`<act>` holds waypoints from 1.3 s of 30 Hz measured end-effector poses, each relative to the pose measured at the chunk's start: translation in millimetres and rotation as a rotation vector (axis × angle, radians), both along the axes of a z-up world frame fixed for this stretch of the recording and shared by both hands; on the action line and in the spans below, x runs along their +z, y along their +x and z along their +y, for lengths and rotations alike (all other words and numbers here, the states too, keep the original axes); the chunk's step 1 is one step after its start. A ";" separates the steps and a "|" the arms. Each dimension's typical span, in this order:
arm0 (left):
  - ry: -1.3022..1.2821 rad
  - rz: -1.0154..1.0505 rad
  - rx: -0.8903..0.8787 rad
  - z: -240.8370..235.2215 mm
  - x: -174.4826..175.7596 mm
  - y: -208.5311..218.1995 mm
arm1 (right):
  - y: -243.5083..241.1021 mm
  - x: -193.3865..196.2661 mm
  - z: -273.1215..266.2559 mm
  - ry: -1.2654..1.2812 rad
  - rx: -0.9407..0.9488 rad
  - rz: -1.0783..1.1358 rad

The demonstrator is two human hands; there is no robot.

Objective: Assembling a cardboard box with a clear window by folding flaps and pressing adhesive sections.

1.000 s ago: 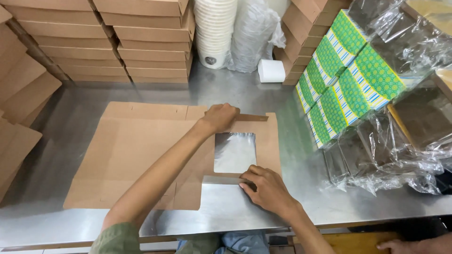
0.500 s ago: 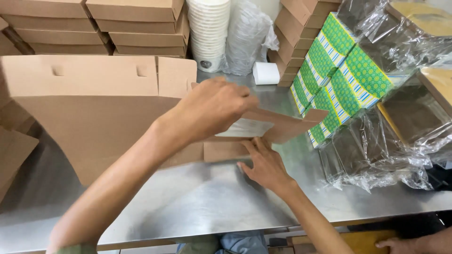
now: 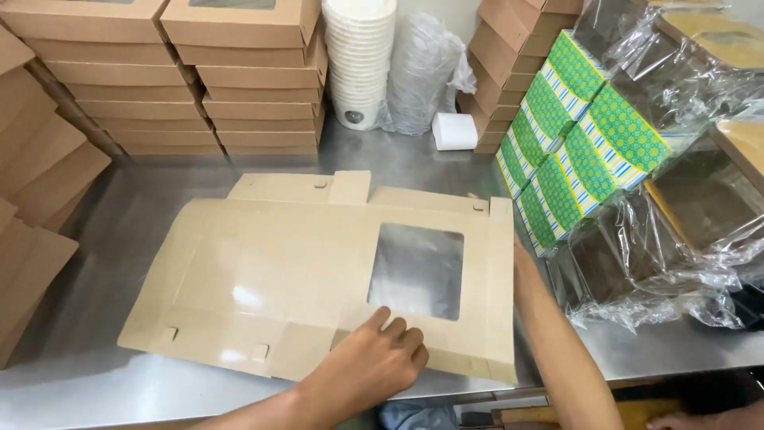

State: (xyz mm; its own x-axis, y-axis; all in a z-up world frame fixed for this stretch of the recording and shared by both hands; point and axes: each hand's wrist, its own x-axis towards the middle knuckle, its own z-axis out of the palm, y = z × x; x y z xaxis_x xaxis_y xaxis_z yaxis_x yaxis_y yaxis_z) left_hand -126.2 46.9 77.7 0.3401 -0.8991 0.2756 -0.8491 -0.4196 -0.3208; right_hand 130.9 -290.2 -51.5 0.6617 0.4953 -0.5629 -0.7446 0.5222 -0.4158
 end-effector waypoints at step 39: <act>-0.253 1.059 0.081 -26.3 -27.0 77.2 | -89.5 39.1 114.9 -1.930 0.209 -1.536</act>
State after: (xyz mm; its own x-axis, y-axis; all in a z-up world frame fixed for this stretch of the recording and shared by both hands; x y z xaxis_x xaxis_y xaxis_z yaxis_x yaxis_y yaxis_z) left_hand -49.1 20.6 50.7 0.5692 -0.8220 -0.0181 -0.6105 -0.4373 0.6604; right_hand 41.4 -175.3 -12.4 0.8822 0.3392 0.3265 0.4094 -0.8952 -0.1763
